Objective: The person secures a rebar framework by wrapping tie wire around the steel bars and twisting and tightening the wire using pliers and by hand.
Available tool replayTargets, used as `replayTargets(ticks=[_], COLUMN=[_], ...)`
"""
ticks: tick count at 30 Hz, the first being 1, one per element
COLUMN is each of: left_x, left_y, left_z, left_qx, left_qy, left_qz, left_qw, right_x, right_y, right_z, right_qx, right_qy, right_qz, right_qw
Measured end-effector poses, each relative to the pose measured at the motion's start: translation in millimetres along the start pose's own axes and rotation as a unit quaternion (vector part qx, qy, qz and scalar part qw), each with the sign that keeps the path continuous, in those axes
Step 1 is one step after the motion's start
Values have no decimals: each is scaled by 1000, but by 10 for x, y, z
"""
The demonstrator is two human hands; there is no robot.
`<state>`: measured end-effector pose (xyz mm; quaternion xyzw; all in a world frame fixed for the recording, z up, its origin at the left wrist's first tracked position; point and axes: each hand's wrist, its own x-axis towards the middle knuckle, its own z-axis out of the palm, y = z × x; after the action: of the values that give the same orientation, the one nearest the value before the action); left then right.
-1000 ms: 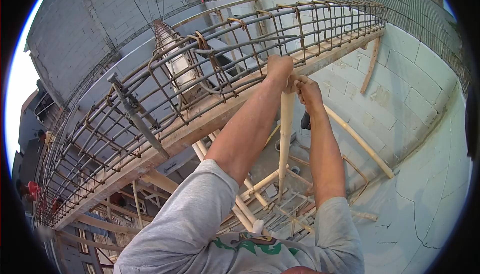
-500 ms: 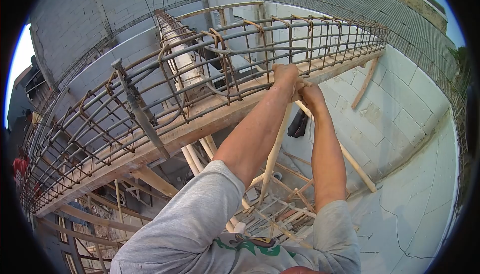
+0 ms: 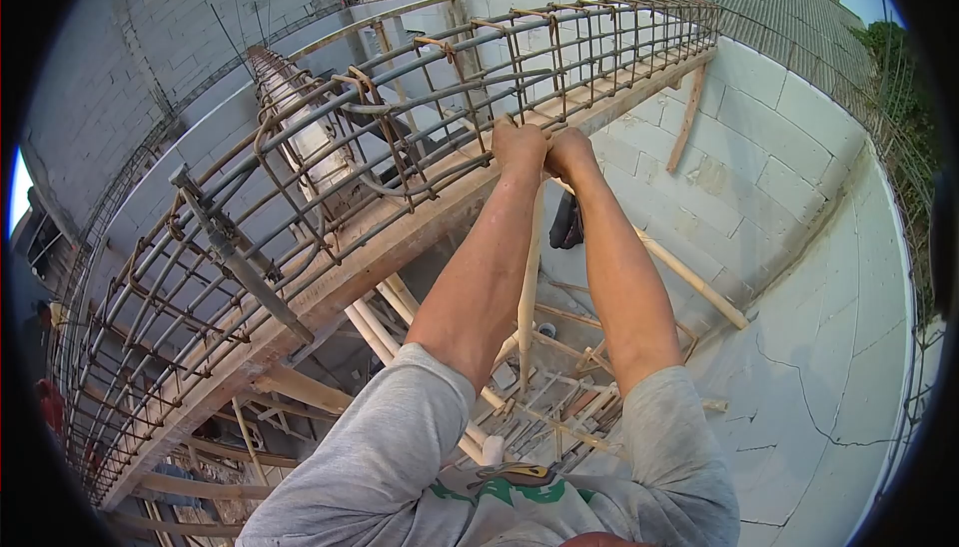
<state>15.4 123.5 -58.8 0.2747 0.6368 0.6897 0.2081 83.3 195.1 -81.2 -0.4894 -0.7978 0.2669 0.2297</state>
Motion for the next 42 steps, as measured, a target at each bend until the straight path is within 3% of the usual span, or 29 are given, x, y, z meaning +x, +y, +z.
replayTargets(ticks=[4,7,8,11,12,15,17,19,26,34,38,42], left_x=[-159,-416,-470,-527,-540,-506,-456,-394,-368,-398,-355,-417], left_y=[-65,-95,-37,25,-31,-5,97,110,2,-98,-173,-137], left_z=[-72,-101,-129,-171,-160,-174,-232,-262,-234,-180,-109,-172], left_qx=[157,260,249,276,263,272,298,314,301,232,231,257], left_qy=[3,60,43,20,43,48,32,19,63,104,131,121], left_qz=[71,198,185,167,201,187,171,178,210,223,226,221], left_qw=[985,943,950,946,943,943,938,932,928,941,937,933], right_x=[25,-238,-399,-253,-246,-309,-80,-119,-302,-469,-4,54], right_y=[25,-148,-263,-164,-181,-247,-51,-54,-32,40,292,194], right_z=[4,-81,-185,-202,-195,-168,-38,13,65,57,257,259], right_qx=[264,358,376,324,287,294,298,406,469,308,139,127], right_qy=[-81,-38,-18,-32,-7,41,-7,-4,-7,66,114,103], right_qz=[75,8,1,14,17,-13,-34,54,12,-3,-37,-9], right_qw=[958,933,926,945,958,955,954,912,883,949,983,987])
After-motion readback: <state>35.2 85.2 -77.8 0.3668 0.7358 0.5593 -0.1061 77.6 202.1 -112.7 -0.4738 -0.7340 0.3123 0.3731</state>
